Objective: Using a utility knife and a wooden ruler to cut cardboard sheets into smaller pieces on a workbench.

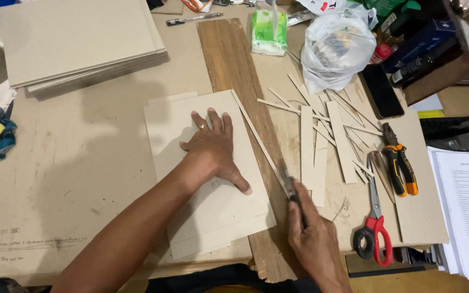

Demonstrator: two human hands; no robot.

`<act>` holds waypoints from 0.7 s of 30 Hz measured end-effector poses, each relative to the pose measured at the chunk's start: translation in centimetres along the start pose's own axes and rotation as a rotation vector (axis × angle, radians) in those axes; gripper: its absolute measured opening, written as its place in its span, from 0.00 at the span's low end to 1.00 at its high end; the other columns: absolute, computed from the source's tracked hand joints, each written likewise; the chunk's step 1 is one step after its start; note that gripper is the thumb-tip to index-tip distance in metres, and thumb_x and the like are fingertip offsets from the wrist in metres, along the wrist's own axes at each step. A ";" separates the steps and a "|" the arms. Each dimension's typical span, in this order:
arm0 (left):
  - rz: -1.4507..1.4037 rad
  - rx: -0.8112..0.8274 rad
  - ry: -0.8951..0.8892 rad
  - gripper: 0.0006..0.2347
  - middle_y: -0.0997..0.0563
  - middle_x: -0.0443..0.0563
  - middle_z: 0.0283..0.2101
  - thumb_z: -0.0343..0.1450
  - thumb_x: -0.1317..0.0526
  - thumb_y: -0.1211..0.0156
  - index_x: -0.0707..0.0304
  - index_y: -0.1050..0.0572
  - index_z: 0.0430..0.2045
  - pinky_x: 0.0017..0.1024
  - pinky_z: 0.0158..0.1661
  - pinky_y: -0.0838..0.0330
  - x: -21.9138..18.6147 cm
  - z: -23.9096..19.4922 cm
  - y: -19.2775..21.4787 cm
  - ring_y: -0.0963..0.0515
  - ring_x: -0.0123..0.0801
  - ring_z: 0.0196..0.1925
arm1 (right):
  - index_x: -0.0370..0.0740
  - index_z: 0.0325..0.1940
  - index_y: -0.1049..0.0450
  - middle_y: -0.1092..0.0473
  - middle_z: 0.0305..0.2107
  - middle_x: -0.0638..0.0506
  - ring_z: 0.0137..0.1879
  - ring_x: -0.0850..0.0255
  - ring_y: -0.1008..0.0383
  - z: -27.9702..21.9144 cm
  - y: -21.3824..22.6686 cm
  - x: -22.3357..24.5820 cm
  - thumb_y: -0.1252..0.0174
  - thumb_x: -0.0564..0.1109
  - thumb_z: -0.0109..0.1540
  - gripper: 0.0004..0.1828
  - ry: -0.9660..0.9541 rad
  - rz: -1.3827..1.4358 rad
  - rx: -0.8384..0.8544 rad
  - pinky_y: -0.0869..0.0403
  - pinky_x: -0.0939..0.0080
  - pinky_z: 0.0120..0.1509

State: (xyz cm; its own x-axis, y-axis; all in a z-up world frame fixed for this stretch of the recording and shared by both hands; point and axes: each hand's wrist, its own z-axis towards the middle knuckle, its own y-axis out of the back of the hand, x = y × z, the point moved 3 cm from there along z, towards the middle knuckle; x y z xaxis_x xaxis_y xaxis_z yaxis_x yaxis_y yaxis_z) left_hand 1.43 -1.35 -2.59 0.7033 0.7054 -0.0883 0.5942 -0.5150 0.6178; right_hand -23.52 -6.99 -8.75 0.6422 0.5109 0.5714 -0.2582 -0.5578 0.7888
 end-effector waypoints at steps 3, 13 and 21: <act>-0.016 -0.009 -0.008 0.72 0.88 0.59 0.77 0.49 0.33 0.25 0.57 0.82 0.73 0.72 0.66 0.49 -0.1 -0.2 0.0 0.83 0.67 0.77 | 0.60 0.75 0.43 0.21 0.29 0.54 0.17 0.51 0.30 1.0 -0.8 0.0 0.51 0.53 0.67 0.31 0.067 0.008 -0.040 0.25 0.55 0.19; -0.056 0.018 -0.047 0.72 0.90 0.59 0.76 0.46 0.36 0.28 0.60 0.85 0.71 0.74 0.65 0.51 0.1 -0.4 0.1 0.86 0.67 0.76 | 0.70 0.75 0.39 0.30 0.65 0.54 0.66 0.49 0.26 7.0 0.9 3.2 0.53 0.60 0.64 0.32 -0.065 0.096 -0.033 0.27 0.59 0.68; 0.036 -0.123 -0.179 0.69 0.64 0.87 0.74 0.45 0.33 0.26 0.80 0.64 0.72 0.75 0.51 0.35 0.2 -0.9 0.6 0.65 0.87 0.73 | 0.65 0.76 0.41 0.28 0.59 0.39 0.62 0.35 0.27 15.5 -0.4 9.6 0.59 0.57 0.69 0.29 0.080 -0.043 -0.003 0.29 0.34 0.66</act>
State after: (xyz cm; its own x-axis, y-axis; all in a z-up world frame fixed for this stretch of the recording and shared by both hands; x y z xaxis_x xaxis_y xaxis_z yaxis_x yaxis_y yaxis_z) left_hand 1.64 -1.07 -1.54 0.7882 0.5837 -0.1950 0.5226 -0.4674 0.7131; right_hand -6.03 -11.96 -7.10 0.5926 0.5852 0.5535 -0.2340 -0.5325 0.8135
